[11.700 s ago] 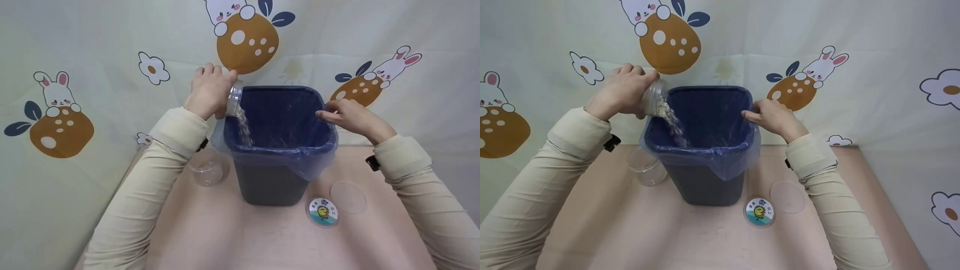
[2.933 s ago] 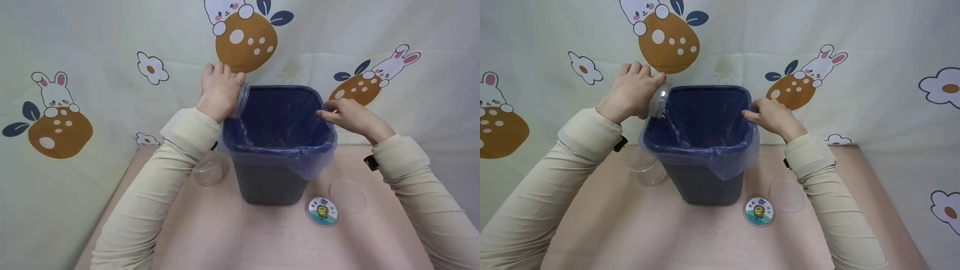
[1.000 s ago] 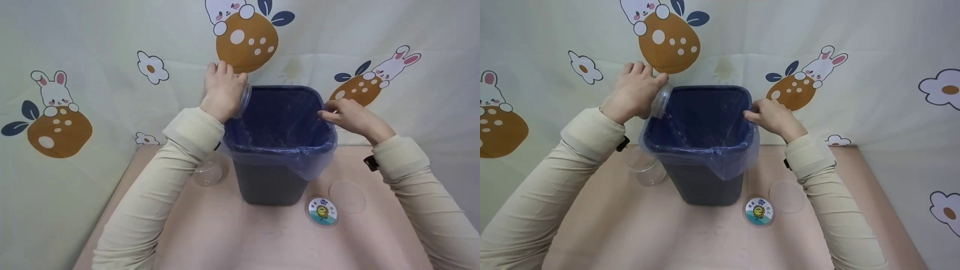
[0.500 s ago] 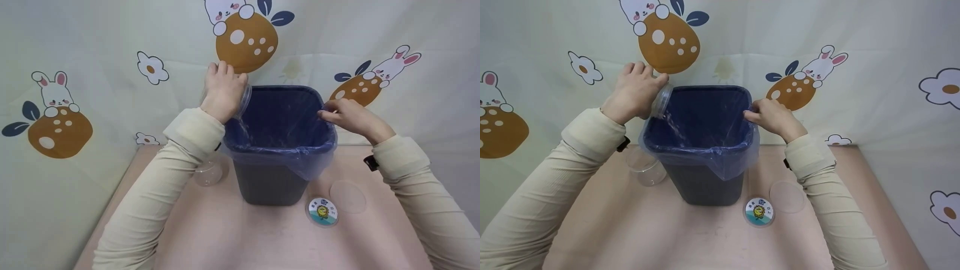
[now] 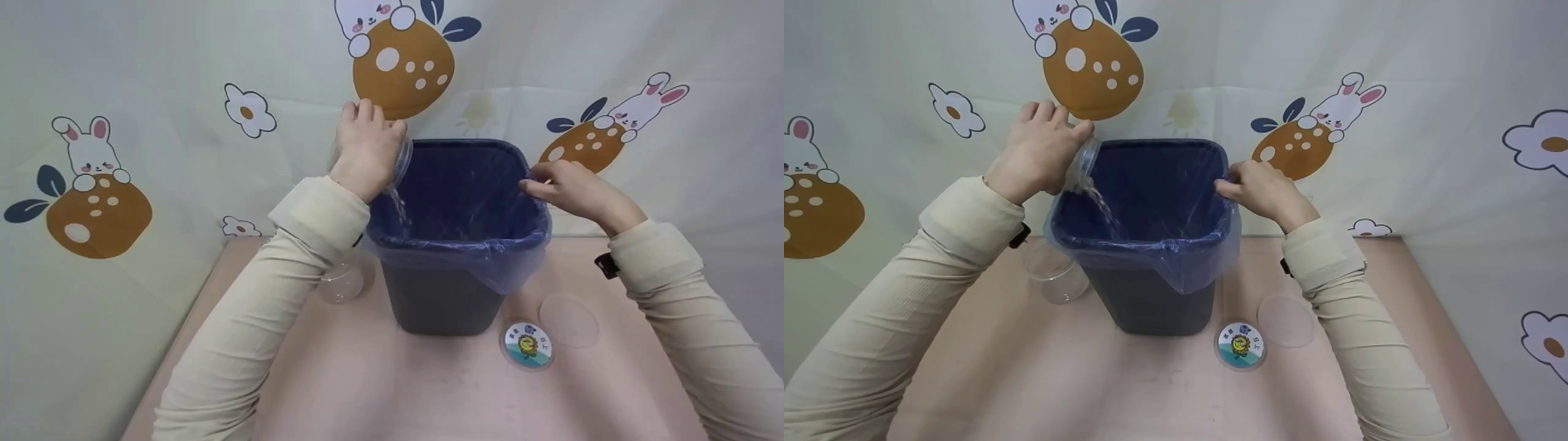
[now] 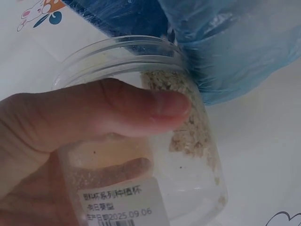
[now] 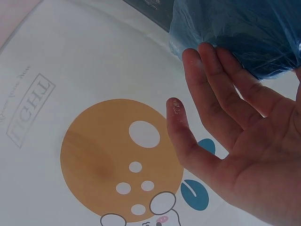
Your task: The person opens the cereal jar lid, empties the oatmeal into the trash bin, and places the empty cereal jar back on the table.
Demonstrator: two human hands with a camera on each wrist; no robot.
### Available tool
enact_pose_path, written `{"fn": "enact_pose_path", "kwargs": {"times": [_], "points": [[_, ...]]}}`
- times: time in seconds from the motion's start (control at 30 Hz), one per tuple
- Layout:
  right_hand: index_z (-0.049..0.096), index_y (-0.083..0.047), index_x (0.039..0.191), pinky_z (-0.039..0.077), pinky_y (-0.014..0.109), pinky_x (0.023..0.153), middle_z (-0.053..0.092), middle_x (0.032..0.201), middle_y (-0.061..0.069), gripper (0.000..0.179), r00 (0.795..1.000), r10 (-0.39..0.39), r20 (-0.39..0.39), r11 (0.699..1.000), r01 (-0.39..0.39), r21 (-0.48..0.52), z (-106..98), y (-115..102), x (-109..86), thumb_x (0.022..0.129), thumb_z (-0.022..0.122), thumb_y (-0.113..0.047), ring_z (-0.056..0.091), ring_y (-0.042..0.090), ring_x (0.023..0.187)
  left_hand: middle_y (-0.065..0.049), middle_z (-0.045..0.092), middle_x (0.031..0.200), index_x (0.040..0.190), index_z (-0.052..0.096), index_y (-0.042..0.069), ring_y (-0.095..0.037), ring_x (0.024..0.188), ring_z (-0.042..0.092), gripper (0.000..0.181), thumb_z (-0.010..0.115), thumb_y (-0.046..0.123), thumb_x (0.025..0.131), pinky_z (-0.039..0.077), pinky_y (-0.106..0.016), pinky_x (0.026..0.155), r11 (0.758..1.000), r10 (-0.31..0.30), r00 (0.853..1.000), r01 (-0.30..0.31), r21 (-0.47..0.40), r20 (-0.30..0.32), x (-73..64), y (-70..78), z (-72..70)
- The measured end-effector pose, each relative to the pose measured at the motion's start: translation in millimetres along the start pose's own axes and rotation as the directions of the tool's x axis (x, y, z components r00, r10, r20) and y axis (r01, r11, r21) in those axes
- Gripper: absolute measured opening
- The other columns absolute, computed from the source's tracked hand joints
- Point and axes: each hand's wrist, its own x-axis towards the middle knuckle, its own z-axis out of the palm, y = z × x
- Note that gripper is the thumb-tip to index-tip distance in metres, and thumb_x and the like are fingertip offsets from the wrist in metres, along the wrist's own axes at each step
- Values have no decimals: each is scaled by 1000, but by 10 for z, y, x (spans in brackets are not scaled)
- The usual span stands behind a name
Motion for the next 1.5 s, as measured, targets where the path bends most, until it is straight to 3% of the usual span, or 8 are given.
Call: {"fn": "enact_pose_path", "kwargs": {"times": [0.93,1.5], "points": [[68,2,96,47,41,68,69,86,12,28,1000,-7,-18,1000,6,-10,4,10,5,97,53,-22,62,24,76,-16,44,127,129,47,15,-30,120,31,35,28,1,103,21,-43,101,1000,-8,1000,7,25,10,25,42,-3],[68,4,102,47,44,73,70,93,17,31,1000,-17,7,1000,18,-7,-11,8,2,98,51,-23,63,27,81,-16,48,124,124,51,13,-29,117,34,33,32,0,101,21,-43,101,1000,-9,1000,9,15,-13,14,53,-5]]}}
